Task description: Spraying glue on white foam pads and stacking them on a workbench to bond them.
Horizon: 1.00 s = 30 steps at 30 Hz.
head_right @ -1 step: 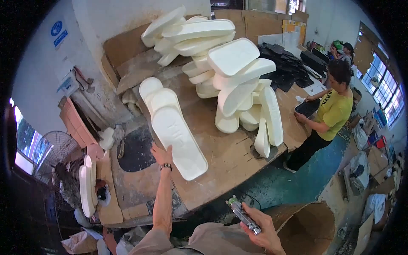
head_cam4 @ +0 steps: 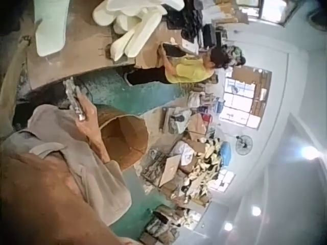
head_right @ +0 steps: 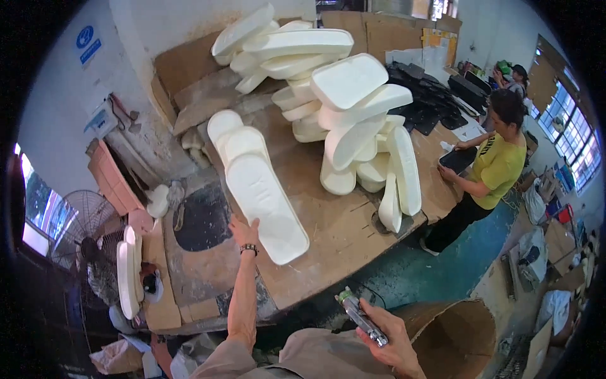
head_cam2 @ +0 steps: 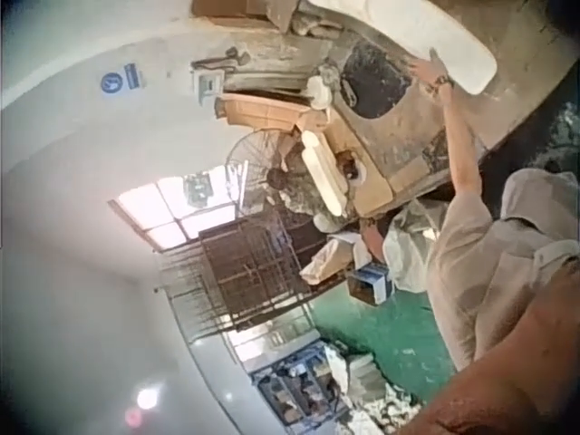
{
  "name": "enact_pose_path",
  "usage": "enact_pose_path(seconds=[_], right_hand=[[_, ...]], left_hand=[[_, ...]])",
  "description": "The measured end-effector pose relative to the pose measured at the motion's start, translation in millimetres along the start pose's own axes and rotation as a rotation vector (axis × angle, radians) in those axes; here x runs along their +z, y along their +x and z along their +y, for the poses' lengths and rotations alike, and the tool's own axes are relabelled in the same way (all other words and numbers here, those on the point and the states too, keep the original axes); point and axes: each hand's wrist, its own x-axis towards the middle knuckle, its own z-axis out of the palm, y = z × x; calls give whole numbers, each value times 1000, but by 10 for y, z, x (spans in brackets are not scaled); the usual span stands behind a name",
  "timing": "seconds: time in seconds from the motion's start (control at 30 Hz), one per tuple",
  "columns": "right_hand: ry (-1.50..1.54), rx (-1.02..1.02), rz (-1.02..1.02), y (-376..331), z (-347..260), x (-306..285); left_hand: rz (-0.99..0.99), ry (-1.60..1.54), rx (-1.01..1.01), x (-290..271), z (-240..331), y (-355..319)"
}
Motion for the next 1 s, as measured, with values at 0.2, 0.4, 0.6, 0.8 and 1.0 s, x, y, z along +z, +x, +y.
enact_pose_path(seconds=[0.2, 0.4, 0.6, 0.8, 1.0], right_hand=[[-43, -96, -53, 228, -174, 156], [-132, -185, -5, 500, -314, 322], [-225, -317, 135, 687, -555, 420], [-219, -271, 118, 674, -664, 394], [-235, -284, 172, 619, -606, 429]], left_hand=[[-289, -20, 17, 424, -549, -40], [-320, 45, -11, 349, -482, -37], [-322, 8, -17, 287, -450, -60], [-329, 1, -24, 244, -414, -78], [-332, 1, 31, 294, -433, -63]])
